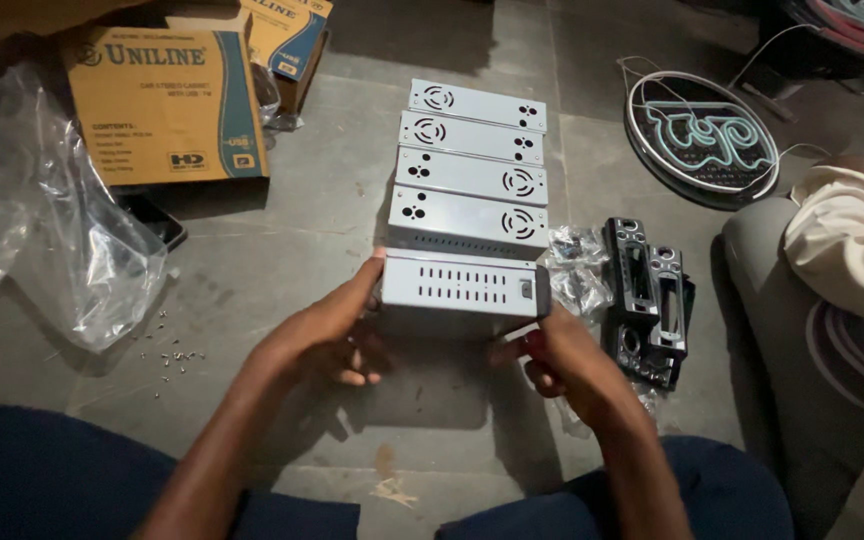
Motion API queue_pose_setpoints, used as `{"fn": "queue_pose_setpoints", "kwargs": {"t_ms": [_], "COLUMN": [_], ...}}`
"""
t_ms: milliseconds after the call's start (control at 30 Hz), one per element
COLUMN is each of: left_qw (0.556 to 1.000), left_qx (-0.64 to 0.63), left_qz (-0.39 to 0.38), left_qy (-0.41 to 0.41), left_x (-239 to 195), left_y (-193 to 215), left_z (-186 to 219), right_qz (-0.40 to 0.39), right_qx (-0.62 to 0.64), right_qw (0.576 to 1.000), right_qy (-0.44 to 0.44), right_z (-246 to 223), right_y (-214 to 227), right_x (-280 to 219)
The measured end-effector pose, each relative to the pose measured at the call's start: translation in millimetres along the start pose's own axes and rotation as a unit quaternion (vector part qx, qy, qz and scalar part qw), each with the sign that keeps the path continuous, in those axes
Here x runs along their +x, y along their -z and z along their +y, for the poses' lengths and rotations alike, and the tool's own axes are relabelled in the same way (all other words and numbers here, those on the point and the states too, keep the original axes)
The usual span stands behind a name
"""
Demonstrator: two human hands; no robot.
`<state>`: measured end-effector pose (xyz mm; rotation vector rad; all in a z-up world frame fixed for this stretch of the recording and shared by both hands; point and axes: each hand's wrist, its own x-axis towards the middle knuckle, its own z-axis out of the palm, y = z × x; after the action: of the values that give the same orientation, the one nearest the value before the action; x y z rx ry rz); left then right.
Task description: The person assembles a car stereo cabinet by screwing together multiple silver metal chassis units. They use a red screwdriver to fasten screws into the side of each unit, stacking them vertically. The person also handles a perforated metal panel and several small screws.
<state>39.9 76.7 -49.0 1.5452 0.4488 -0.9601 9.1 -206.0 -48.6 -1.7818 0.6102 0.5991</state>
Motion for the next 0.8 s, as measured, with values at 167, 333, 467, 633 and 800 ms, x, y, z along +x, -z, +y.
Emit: {"fn": "queue_pose_setpoints", "kwargs": {"t_ms": [167,333,467,633,800], "left_qw": [0.998,0.985,0.978,0.968,0.95], "left_qx": [-0.018,0.024,0.116,0.193,0.14], "left_qz": [-0.063,-0.167,-0.156,-0.016,0.018], "left_qy": [-0.02,-0.031,-0.082,-0.159,-0.279], "left_x": [-5,-18,-44,-66,-60], "left_y": [21,21,23,22,11], "left_z": [-17,-24,-13,4,10], "right_qz": [-0.213,-0.074,-0.163,-0.14,-0.041], "right_qx": [0.109,-0.054,-0.049,-0.021,-0.035], "right_qw": [0.965,0.996,0.985,0.987,0.989], "right_qy": [0.103,-0.014,0.01,0.08,0.14], "right_z": [9,7,3,2,-3], "right_y": [10,17,29,26,10], "right_x": [-1,-26,-48,-54,-43]}}
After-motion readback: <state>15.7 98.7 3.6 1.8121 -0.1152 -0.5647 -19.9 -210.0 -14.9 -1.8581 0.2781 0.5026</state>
